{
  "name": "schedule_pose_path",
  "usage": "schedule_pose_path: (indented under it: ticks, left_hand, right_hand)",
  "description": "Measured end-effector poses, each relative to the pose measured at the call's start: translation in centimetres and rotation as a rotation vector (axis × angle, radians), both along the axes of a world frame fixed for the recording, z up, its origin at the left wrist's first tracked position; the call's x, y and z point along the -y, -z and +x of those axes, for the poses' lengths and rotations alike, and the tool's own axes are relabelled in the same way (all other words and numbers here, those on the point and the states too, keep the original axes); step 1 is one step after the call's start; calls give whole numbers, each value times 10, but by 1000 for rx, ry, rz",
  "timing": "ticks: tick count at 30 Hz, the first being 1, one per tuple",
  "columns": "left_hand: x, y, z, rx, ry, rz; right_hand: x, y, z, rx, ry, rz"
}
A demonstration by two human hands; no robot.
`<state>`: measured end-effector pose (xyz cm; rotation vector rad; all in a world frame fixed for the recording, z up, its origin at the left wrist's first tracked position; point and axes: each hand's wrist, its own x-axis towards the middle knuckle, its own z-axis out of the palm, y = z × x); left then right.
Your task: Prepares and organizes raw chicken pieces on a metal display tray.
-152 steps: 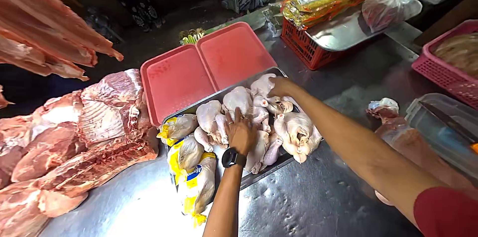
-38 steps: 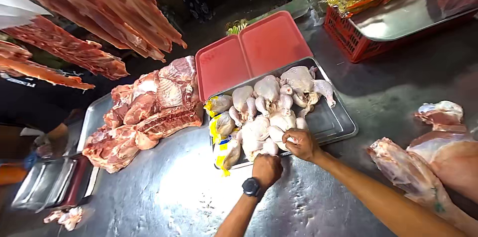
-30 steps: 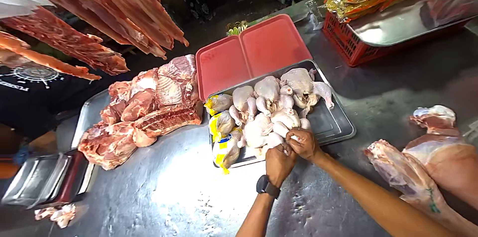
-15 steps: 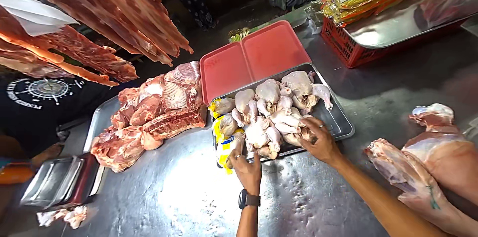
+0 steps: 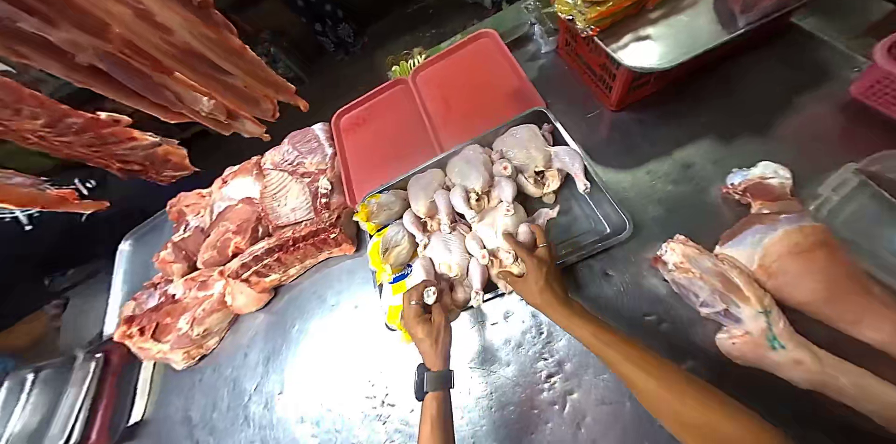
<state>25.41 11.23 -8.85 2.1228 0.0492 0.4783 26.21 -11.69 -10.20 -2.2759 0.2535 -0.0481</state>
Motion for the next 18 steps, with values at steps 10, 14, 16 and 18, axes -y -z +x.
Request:
schedule_pose_path:
  ticks: [10,14,16,18]
  left_hand:
    - [27,12,-14,-253,-229,-3]
    - [37,12,-12,-349,-268,33]
    - [35,15,-11,-352,-279,57]
    - [34,15,-11,-351,-280,82]
  right_hand:
    - [15,9,6,16,-52,-71]
    - [16,10,4,-16,-52,-78]
    - [21,3,4,-61,-96,-118]
    - [26,-13,4,-69,-132,-156]
